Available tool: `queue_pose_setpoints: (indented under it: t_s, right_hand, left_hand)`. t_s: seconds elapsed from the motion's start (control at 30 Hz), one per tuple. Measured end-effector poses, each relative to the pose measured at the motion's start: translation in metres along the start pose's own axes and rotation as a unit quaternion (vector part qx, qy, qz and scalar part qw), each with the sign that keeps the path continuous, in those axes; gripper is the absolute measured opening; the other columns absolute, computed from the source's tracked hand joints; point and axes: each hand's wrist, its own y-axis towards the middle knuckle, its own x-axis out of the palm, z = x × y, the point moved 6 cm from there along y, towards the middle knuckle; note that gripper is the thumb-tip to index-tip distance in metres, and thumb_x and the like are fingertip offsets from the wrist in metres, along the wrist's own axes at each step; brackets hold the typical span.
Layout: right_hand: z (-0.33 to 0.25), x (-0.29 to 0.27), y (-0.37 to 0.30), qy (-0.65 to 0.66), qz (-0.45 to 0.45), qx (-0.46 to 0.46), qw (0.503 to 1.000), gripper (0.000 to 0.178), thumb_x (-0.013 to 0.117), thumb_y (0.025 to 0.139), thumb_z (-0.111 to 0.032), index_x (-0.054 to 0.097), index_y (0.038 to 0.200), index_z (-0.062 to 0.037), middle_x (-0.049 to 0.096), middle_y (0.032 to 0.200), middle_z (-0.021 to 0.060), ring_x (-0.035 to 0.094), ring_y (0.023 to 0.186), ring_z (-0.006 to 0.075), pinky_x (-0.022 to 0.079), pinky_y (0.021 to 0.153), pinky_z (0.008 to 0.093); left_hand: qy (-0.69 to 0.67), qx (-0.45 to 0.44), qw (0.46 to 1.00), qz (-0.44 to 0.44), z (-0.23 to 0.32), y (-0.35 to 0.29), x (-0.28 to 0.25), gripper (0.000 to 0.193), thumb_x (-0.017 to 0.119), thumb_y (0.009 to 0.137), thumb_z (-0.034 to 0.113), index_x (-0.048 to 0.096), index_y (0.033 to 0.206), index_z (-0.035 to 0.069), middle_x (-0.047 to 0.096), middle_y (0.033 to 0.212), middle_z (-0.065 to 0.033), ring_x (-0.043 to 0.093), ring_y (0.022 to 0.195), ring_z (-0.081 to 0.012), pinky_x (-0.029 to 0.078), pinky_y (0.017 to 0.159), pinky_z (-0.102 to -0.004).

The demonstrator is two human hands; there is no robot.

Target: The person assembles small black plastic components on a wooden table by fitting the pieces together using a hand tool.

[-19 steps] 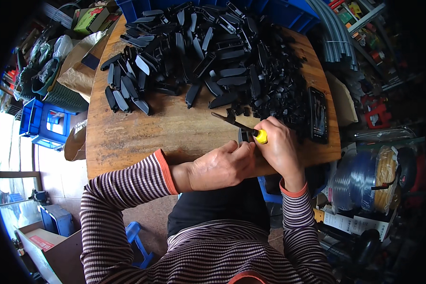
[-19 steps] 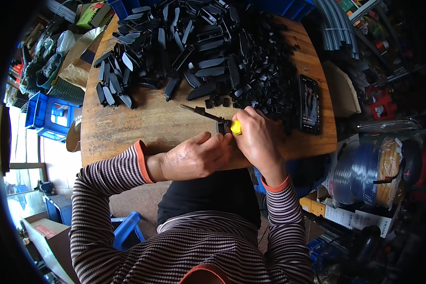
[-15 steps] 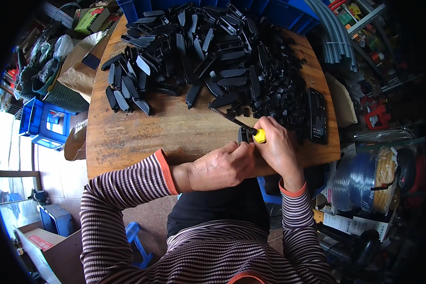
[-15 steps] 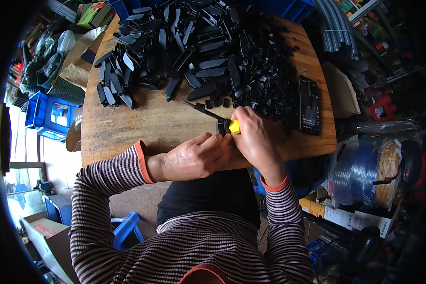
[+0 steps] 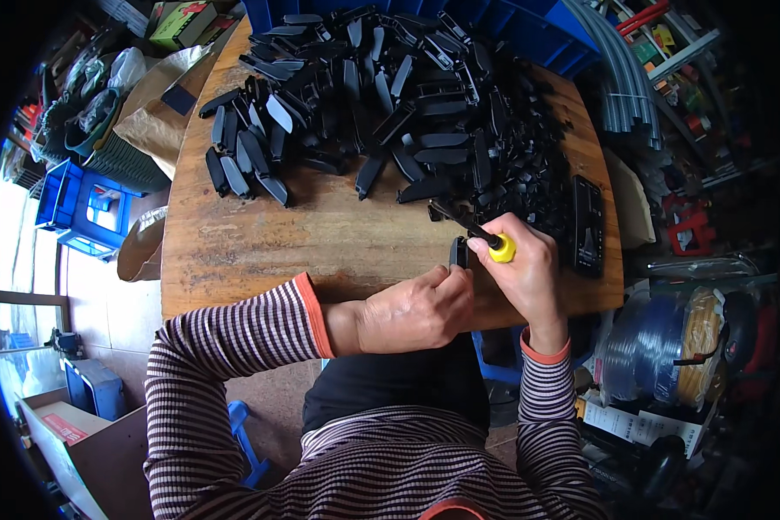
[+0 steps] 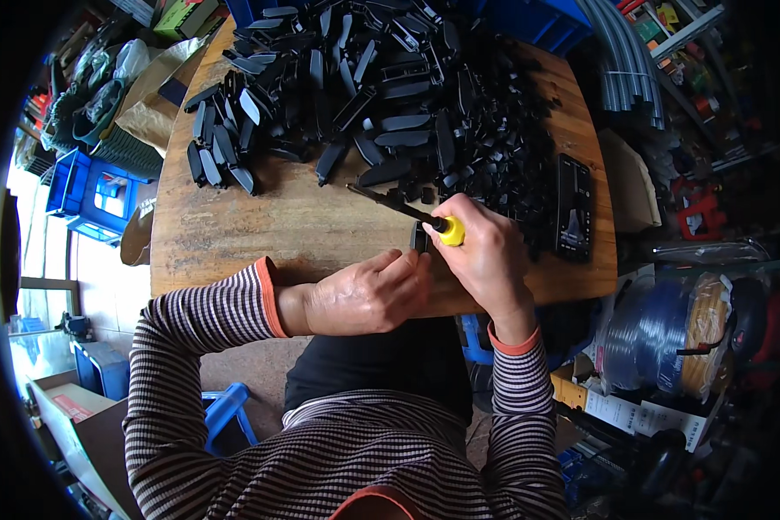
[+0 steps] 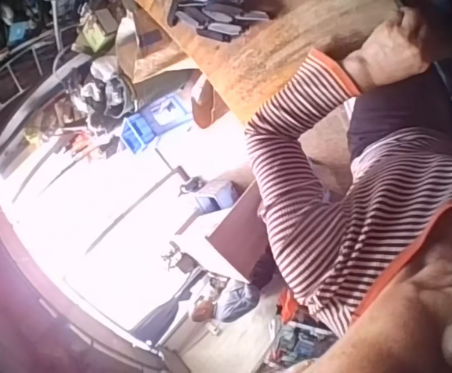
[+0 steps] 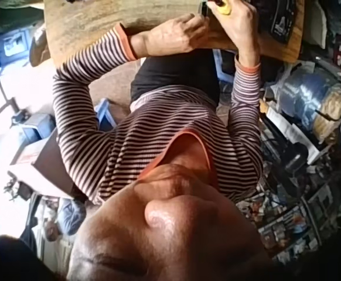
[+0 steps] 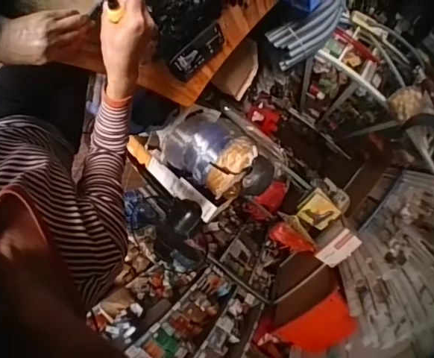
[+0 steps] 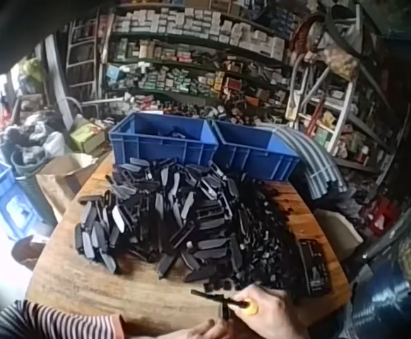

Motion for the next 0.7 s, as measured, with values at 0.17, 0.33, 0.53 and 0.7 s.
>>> queue_pose_setpoints:
  t_s: [0.17,0.33,0.53,0.7]
  right_hand:
    - [-0.006,0.007,0.001,0.024,-0.032,-0.025,0.999,0.017,0.072,0.076,0.005,0.062,0.089,-0.0002,0.063,0.079,0.0116,0.065,0.069,0.0264,0.049,0.06,0.0306]
    - [-0.007,0.013,0.001,0.011,-0.061,-0.028,0.998,0.018,0.072,0.073,0.006,0.063,0.087,0.0006,0.063,0.08,0.0122,0.065,0.072,0.0274,0.049,0.061,0.0317]
    - [-0.009,0.015,0.005,-0.024,-0.131,-0.079,0.988,0.016,0.072,0.075,0.003,0.062,0.087,0.0003,0.062,0.079,0.0118,0.064,0.07,0.0257,0.049,0.06,0.0307]
    - [-0.013,-0.018,0.03,0.246,-0.013,-0.027,0.969,0.012,0.069,0.084,-0.003,0.057,0.086,-0.0014,0.062,0.077,0.0081,0.061,0.067,0.0154,0.047,0.058,0.0252]
  left_hand:
    - [0.002,-0.001,1.0,0.013,-0.001,0.0,-0.004,0.038,0.058,0.072,0.022,0.063,0.1,-0.005,0.062,0.102,-0.0164,0.059,0.094,-0.0254,0.051,0.079,-0.032]
    - [0.0,-0.005,1.0,0.022,-0.002,0.0,-0.006,0.035,0.059,0.071,0.02,0.064,0.096,-0.004,0.062,0.099,-0.0158,0.059,0.092,-0.0242,0.052,0.077,-0.0312]
    - [-0.015,-0.007,1.0,0.009,0.004,-0.004,0.001,0.036,0.059,0.071,0.019,0.064,0.098,-0.005,0.063,0.102,-0.0172,0.06,0.096,-0.0264,0.054,0.079,-0.0318]
    - [-0.005,-0.016,1.0,0.015,0.001,-0.004,0.001,0.039,0.059,0.071,0.018,0.065,0.101,-0.007,0.064,0.105,-0.0179,0.061,0.101,-0.0297,0.056,0.081,-0.0325]
